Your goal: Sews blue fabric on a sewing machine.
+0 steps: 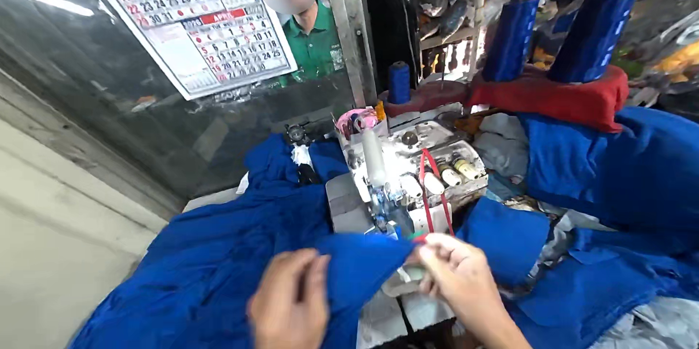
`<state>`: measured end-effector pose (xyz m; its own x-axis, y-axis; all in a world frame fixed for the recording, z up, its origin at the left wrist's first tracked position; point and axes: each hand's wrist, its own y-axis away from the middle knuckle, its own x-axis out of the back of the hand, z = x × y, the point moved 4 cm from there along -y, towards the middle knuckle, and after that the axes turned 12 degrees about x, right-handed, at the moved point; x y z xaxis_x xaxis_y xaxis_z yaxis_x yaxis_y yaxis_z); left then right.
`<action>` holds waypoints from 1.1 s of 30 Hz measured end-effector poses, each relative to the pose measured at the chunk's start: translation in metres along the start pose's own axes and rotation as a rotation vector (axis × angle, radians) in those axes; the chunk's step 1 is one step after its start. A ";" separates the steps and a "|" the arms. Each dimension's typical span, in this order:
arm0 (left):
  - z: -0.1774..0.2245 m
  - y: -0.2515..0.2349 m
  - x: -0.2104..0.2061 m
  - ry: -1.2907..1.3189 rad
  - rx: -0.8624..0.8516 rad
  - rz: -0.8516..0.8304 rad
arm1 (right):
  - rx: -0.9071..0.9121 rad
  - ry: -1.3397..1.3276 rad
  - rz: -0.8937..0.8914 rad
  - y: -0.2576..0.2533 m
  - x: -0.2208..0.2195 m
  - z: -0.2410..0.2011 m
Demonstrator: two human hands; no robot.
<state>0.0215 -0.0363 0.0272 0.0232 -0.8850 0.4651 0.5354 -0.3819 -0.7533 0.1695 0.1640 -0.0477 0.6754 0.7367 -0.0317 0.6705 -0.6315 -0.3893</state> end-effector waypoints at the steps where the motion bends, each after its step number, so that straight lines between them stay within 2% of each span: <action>1: 0.004 0.010 -0.020 0.018 0.012 -0.023 | -0.043 -0.008 0.139 0.004 0.003 0.012; 2: 0.006 0.010 -0.032 0.020 0.024 -0.068 | -0.070 0.005 0.167 0.009 0.003 0.018; 5: -0.002 -0.016 -0.015 0.056 0.092 -0.385 | -0.005 0.105 -0.041 0.037 0.014 -0.001; 8: -0.004 -0.034 0.010 0.271 0.054 -0.730 | 0.284 0.216 0.000 0.024 0.012 -0.027; 10: 0.015 -0.050 0.018 0.214 -0.082 -0.893 | 0.528 0.264 -0.249 -0.005 -0.026 -0.040; 12: 0.029 -0.072 0.035 -0.036 -0.197 -0.971 | 0.757 0.288 -0.548 -0.025 -0.065 -0.056; 14: 0.024 -0.098 0.060 -0.446 -0.288 -0.971 | 0.867 0.400 -0.774 -0.027 -0.090 -0.069; 16: 0.003 -0.127 0.082 -0.912 -0.274 -0.939 | 0.849 0.545 -0.938 -0.027 -0.111 -0.082; 18: -0.008 -0.163 0.096 -1.288 -0.188 -0.910 | 0.838 0.680 -0.917 -0.033 -0.137 -0.100; 19: -0.007 -0.181 0.101 -1.377 -0.180 -0.869 | 0.911 0.728 -0.821 -0.033 -0.149 -0.114; 21: 0.004 -0.205 0.106 -1.420 -0.245 -0.790 | 1.071 0.743 -0.666 -0.024 -0.167 -0.143; 23: 0.016 -0.203 0.110 -1.311 -0.420 -0.772 | 1.175 0.699 -0.671 -0.015 -0.172 -0.145; 26: -0.007 -0.193 0.116 -1.308 -0.466 -0.797 | 1.082 0.880 -0.789 -0.019 -0.157 -0.113; 28: -0.007 -0.200 0.108 -1.341 -0.373 -0.772 | 1.133 0.858 -0.718 -0.014 -0.154 -0.127; 29: 0.010 -0.202 0.096 -1.364 -0.236 -0.797 | 1.191 0.787 -0.671 -0.007 -0.157 -0.139; 30: 0.023 -0.203 0.080 -1.305 -0.185 -0.760 | 1.216 0.701 -0.655 0.000 -0.160 -0.147; 31: 0.029 -0.200 0.059 -1.203 -0.195 -0.704 | 1.182 0.657 -0.679 0.004 -0.161 -0.148; 33: 0.028 -0.177 0.009 -0.998 -0.236 -0.603 | 0.926 0.757 -0.811 0.003 -0.144 -0.128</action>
<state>-0.0498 0.0306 0.1782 0.5238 0.0133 0.8518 0.5193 -0.7976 -0.3069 0.1133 0.0252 0.0734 0.4069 0.3212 0.8551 0.7033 0.4871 -0.5177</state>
